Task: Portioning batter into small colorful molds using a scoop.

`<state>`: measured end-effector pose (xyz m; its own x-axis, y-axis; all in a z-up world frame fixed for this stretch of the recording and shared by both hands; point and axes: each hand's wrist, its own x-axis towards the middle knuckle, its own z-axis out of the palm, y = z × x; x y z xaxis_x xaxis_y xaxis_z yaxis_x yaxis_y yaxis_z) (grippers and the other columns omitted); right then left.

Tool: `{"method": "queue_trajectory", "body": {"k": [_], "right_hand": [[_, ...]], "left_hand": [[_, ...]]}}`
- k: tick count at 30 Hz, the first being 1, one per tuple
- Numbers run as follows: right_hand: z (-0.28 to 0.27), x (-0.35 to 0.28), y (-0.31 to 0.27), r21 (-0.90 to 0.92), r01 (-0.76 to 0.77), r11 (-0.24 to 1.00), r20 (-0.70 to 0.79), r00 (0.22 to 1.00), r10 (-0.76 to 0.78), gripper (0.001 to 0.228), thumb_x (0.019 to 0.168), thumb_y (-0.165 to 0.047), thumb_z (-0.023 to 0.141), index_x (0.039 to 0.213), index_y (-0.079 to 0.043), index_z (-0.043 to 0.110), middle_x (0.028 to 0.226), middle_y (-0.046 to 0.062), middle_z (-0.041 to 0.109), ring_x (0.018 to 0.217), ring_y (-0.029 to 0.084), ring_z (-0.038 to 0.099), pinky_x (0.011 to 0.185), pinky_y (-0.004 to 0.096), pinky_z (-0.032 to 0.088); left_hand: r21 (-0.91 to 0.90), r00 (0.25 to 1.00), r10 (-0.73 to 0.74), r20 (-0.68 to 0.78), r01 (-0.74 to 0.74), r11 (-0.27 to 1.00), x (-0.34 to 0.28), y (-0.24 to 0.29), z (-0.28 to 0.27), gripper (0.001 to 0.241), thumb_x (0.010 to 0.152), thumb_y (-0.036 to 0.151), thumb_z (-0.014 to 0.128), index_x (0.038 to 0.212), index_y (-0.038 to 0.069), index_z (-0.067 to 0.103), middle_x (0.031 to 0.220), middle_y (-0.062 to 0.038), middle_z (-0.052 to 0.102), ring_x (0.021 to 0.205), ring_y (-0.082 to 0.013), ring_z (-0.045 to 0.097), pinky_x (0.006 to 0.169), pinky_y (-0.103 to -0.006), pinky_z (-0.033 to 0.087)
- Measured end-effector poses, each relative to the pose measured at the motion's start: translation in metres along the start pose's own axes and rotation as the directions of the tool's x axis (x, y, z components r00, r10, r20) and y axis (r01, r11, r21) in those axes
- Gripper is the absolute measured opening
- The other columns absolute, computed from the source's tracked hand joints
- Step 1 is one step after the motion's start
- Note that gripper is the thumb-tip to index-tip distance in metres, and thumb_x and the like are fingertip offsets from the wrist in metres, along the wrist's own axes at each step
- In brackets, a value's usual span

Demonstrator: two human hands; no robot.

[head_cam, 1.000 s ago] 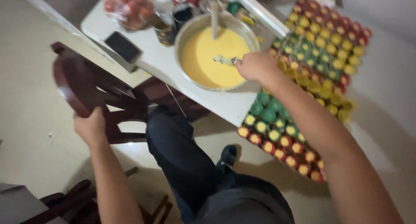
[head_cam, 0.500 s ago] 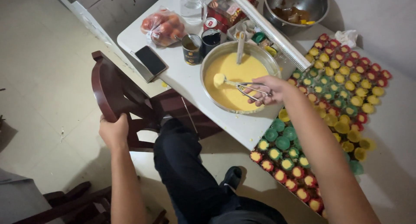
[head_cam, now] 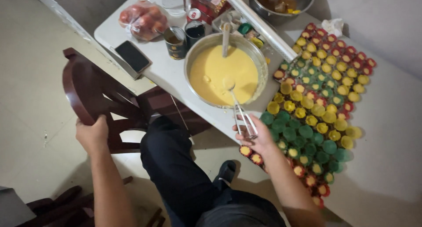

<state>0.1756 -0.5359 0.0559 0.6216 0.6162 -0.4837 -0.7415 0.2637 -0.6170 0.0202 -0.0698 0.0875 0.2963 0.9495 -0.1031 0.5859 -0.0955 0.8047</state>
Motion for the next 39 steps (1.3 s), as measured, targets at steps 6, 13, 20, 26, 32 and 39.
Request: {"method": "queue_trajectory", "body": {"k": [6, 13, 20, 26, 32, 39], "right_hand": [[0.007, -0.011, 0.016, 0.029, 0.027, 0.999, -0.03, 0.999, -0.026, 0.055, 0.108, -0.05, 0.029, 0.136, -0.007, 0.049, 0.094, 0.016, 0.066, 0.059, 0.019, 0.058, 0.038, 0.026, 0.034], [0.008, -0.01, 0.028, 0.003, -0.035, 0.999, -0.172, 0.984, 0.035, 0.055, 0.105, -0.05, 0.028, 0.136, -0.011, 0.05, 0.095, 0.013, 0.067, 0.058, 0.018, 0.058, 0.037, 0.024, 0.033], [0.004, -0.014, 0.032, -0.071, 0.006, 0.997, -0.174, 0.985, -0.018, 0.054, 0.108, -0.048, 0.026, 0.138, -0.009, 0.049, 0.097, 0.014, 0.068, 0.057, 0.015, 0.058, 0.038, 0.023, 0.034], [0.006, -0.012, 0.03, -0.109, 0.01, 0.994, -0.192, 0.981, -0.031, 0.054, 0.107, -0.045, 0.026, 0.137, -0.006, 0.048, 0.1, 0.017, 0.07, 0.059, 0.016, 0.06, 0.04, 0.024, 0.036], [0.004, -0.014, 0.032, -0.129, 0.005, 0.992, -0.174, 0.984, -0.028, 0.053, 0.109, -0.042, 0.025, 0.138, -0.004, 0.048, 0.102, 0.017, 0.07, 0.06, 0.017, 0.06, 0.042, 0.025, 0.038], [0.001, -0.01, 0.034, -0.131, -0.013, 0.991, -0.203, 0.979, -0.014, 0.054, 0.109, -0.045, 0.024, 0.137, -0.006, 0.049, 0.103, 0.015, 0.07, 0.063, 0.018, 0.063, 0.043, 0.024, 0.037]], "left_hand": [[0.003, 0.999, -0.053, 0.013, 0.053, 0.999, -0.001, -0.003, 0.002, 0.054, 0.081, 0.018, 0.071, 0.13, 0.0, 0.061, 0.118, -0.019, 0.07, 0.108, -0.0299, 0.07, 0.1, -0.0431, 0.049], [-0.016, 0.999, 0.036, -0.014, -0.036, 0.999, -0.007, 0.008, -0.002, 0.05, 0.082, 0.019, 0.073, 0.128, -0.001, 0.064, 0.12, -0.019, 0.071, 0.109, -0.0288, 0.07, 0.101, -0.0407, 0.051], [0.001, 0.999, -0.04, 0.005, 0.04, 0.999, -0.015, 0.016, -0.003, 0.051, 0.081, 0.016, 0.07, 0.129, 0.001, 0.063, 0.12, -0.019, 0.07, 0.109, -0.0299, 0.07, 0.102, -0.0416, 0.051], [-0.014, 1.0, -0.019, 0.0, 0.019, 1.0, -0.015, 0.02, -0.004, 0.05, 0.082, 0.016, 0.07, 0.129, 0.0, 0.062, 0.12, -0.018, 0.07, 0.109, -0.0292, 0.07, 0.103, -0.0413, 0.05], [0.026, 0.999, -0.037, -0.006, 0.037, 0.999, -0.008, 0.008, -0.001, 0.052, 0.08, 0.016, 0.071, 0.129, -0.001, 0.061, 0.119, -0.02, 0.07, 0.109, -0.0296, 0.07, 0.102, -0.0408, 0.05], [-0.024, 0.999, 0.037, -0.031, -0.038, 0.999, 0.0, -0.002, 0.003, 0.05, 0.081, 0.017, 0.072, 0.127, -0.002, 0.064, 0.117, -0.018, 0.071, 0.107, -0.0285, 0.071, 0.1, -0.0395, 0.052]]}}
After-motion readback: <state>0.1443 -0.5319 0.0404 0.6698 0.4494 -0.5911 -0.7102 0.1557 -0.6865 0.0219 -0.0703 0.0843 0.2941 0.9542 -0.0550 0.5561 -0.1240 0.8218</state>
